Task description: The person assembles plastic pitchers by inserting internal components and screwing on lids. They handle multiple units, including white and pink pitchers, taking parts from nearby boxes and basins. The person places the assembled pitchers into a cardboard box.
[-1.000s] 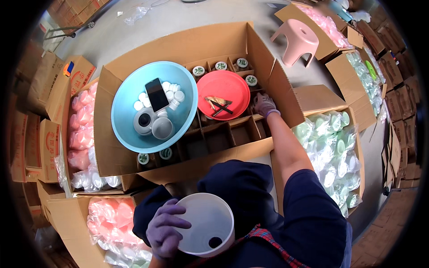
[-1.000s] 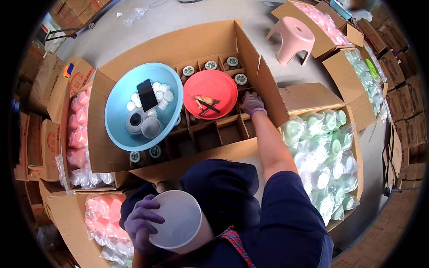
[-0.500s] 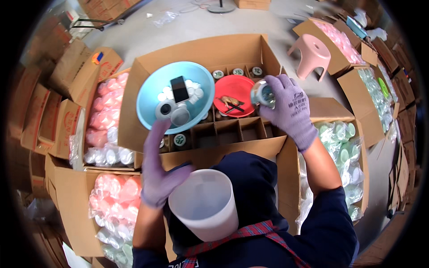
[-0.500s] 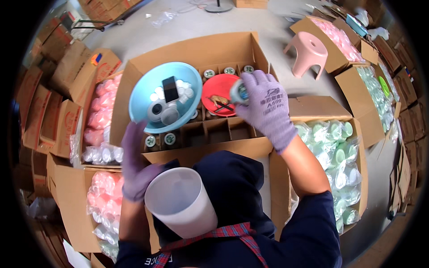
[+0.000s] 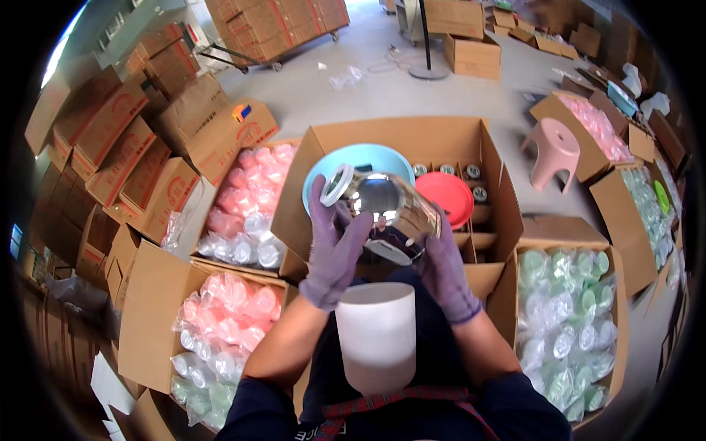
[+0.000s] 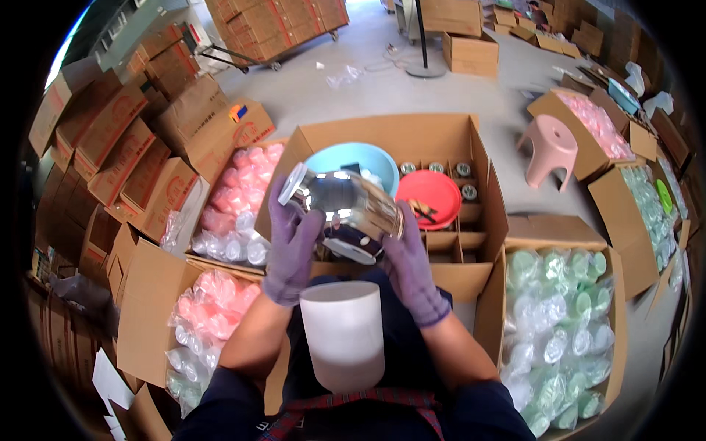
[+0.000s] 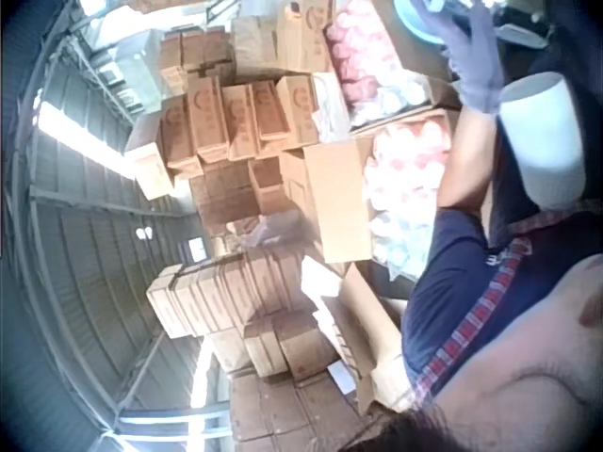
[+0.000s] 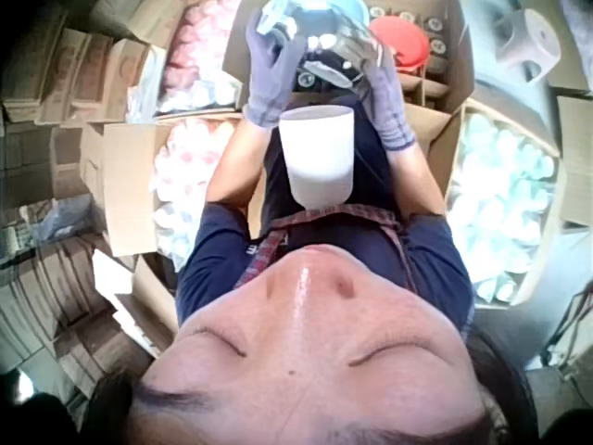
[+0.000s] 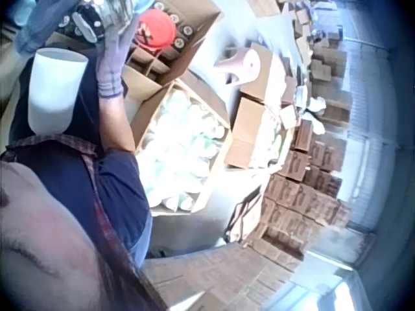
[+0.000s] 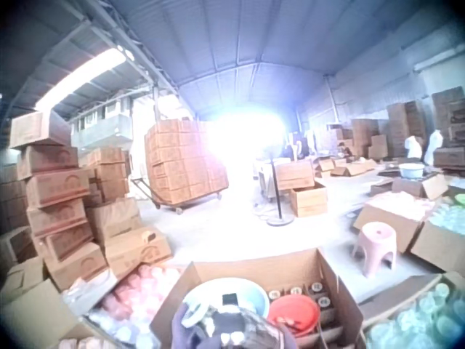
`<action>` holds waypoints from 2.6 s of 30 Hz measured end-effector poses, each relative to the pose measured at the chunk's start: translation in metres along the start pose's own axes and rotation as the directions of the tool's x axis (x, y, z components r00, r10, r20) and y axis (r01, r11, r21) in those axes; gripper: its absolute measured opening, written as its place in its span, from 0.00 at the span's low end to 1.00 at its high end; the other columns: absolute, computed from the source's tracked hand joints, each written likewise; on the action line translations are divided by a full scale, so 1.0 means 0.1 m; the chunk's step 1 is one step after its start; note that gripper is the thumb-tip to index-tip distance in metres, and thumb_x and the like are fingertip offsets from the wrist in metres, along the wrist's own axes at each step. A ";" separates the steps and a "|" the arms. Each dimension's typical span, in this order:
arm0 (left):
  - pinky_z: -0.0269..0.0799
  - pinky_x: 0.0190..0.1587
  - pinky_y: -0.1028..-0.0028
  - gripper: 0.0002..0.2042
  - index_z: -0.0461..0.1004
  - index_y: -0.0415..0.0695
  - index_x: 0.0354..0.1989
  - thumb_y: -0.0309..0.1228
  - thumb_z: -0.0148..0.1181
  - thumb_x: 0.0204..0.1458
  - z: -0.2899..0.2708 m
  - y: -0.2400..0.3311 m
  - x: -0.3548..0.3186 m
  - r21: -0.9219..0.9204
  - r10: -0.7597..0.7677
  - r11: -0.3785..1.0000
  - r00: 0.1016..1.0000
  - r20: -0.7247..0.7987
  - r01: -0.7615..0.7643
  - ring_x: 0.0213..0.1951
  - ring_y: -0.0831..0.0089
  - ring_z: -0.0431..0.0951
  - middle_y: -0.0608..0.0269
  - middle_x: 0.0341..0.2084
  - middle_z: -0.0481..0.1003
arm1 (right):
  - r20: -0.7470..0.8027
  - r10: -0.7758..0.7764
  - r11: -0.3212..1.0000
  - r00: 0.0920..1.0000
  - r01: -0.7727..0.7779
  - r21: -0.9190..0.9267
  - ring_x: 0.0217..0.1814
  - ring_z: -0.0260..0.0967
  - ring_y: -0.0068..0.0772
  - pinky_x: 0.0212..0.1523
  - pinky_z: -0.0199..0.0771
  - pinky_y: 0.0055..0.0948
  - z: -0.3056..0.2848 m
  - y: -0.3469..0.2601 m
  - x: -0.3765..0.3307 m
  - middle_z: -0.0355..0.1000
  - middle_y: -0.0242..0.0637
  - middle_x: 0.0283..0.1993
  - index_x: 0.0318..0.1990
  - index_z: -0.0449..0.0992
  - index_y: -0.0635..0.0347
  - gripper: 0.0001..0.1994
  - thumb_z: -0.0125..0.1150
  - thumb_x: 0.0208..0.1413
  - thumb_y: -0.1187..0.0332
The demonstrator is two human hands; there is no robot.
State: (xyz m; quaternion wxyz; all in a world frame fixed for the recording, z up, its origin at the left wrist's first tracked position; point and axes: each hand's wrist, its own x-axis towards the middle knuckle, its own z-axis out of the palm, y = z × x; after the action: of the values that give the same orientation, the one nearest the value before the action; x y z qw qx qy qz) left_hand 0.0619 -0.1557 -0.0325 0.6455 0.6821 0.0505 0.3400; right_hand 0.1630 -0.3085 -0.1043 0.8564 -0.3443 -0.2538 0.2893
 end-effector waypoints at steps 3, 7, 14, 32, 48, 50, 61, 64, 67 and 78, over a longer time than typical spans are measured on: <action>0.53 0.69 0.66 0.41 0.38 0.36 0.75 0.30 0.56 0.59 -0.51 0.05 -0.40 0.232 -0.091 0.971 0.986 0.143 0.056 0.68 0.63 0.58 0.52 0.68 0.57 | 0.087 0.031 0.994 0.996 -0.040 0.106 0.69 0.62 0.36 0.67 0.66 0.36 -0.29 -0.18 0.20 0.62 0.41 0.66 0.72 0.50 0.63 0.36 0.55 0.61 0.59; 0.46 0.72 0.64 0.47 0.36 0.35 0.75 0.37 0.61 0.55 -0.82 -0.02 -1.22 0.368 -0.511 0.842 0.800 0.314 0.394 0.72 0.61 0.53 0.48 0.70 0.54 | 0.059 0.226 0.939 0.972 -0.201 -0.278 0.53 0.70 0.23 0.54 0.71 0.24 -0.88 -0.42 0.40 0.71 0.35 0.54 0.67 0.62 0.61 0.30 0.56 0.57 0.62; 0.50 0.72 0.60 0.55 0.46 0.28 0.71 0.41 0.77 0.42 -0.37 0.22 -1.72 0.483 -0.286 0.875 0.774 0.565 -0.029 0.72 0.46 0.53 0.35 0.69 0.54 | 0.309 0.500 0.643 0.809 -0.108 -0.758 0.66 0.63 0.33 0.68 0.60 0.31 -0.75 -1.17 -0.24 0.66 0.41 0.64 0.67 0.62 0.68 0.47 0.77 0.38 0.57; 0.67 0.62 0.54 0.44 0.61 0.31 0.65 0.37 0.78 0.40 0.39 0.62 -1.54 0.024 0.209 0.968 0.856 0.474 -0.250 0.58 0.48 0.73 0.46 0.54 0.73 | -0.360 0.274 0.906 0.892 -0.365 -0.215 0.70 0.62 0.38 0.71 0.62 0.41 -1.41 -0.16 -2.85 0.60 0.42 0.71 0.72 0.54 0.58 0.29 0.52 0.68 0.62; 0.67 0.61 0.62 0.27 0.61 0.33 0.64 0.28 0.58 0.56 -0.33 -0.04 -2.13 0.233 -0.184 0.961 0.973 0.137 0.148 0.58 0.50 0.73 0.40 0.56 0.70 | 0.144 0.138 0.332 0.980 0.091 -0.939 0.53 0.75 0.46 0.53 0.75 0.37 -0.75 -1.20 -1.98 0.68 0.54 0.61 0.60 0.69 0.71 0.33 0.63 0.58 0.50; 0.70 0.59 0.64 0.28 0.57 0.37 0.66 0.32 0.58 0.60 -0.44 -0.07 -2.34 0.321 -0.354 0.911 0.892 0.282 0.260 0.56 0.53 0.76 0.43 0.54 0.72 | 0.276 0.306 0.592 0.911 0.045 -0.805 0.49 0.76 0.50 0.51 0.76 0.39 -0.21 -1.33 -1.30 0.69 0.55 0.60 0.56 0.73 0.69 0.35 0.69 0.50 0.47; 0.71 0.54 0.59 0.24 0.70 0.34 0.58 0.34 0.60 0.55 -0.74 0.26 -0.78 0.631 0.068 0.740 0.959 0.275 -0.233 0.46 0.52 0.78 0.46 0.41 0.78 | 0.614 0.674 0.444 0.410 0.439 -0.781 0.33 0.76 0.49 0.37 0.75 0.41 0.75 -0.12 0.25 0.76 0.46 0.28 0.32 0.79 0.63 0.25 0.53 0.62 0.46; 0.67 0.60 0.60 0.30 0.65 0.32 0.62 0.34 0.62 0.51 -0.72 -0.35 -0.79 0.336 -0.235 0.938 0.863 0.447 0.081 0.48 0.49 0.77 0.48 0.43 0.79 | 0.335 0.932 0.361 -0.141 0.255 -0.897 0.29 0.75 0.29 0.32 0.74 0.31 0.74 -0.07 1.22 0.75 0.38 0.24 0.35 0.80 0.63 0.20 0.55 0.62 0.53; 0.73 0.54 0.58 0.24 0.74 0.34 0.52 0.35 0.66 0.48 -0.76 -0.65 -0.76 0.163 0.038 0.978 0.872 0.488 -0.133 0.36 0.55 0.81 0.57 0.31 0.81 | 0.166 0.872 0.230 0.460 -0.088 -0.969 0.31 0.77 0.28 0.34 0.78 0.29 -0.14 0.53 1.89 0.79 0.34 0.31 0.39 0.81 0.59 0.13 0.58 0.59 0.59; 0.67 0.60 0.59 0.26 0.76 0.32 0.46 0.45 0.66 0.52 -0.87 -1.12 -0.59 0.007 0.087 0.995 0.864 0.496 -0.104 0.53 0.51 0.77 0.46 0.52 0.77 | 0.104 0.628 -0.547 0.771 0.532 -0.646 0.59 0.72 0.47 0.52 0.75 0.42 -0.72 3.52 3.03 0.64 0.46 0.68 0.64 0.68 0.52 0.22 0.50 0.62 0.68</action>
State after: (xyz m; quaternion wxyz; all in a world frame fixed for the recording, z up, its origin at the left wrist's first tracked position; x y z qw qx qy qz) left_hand 0.0122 -0.0945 -0.1641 0.6077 0.7587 -0.1448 0.1845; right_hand 0.3088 0.0727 -0.3376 -0.1129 -0.7906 -0.5997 0.0504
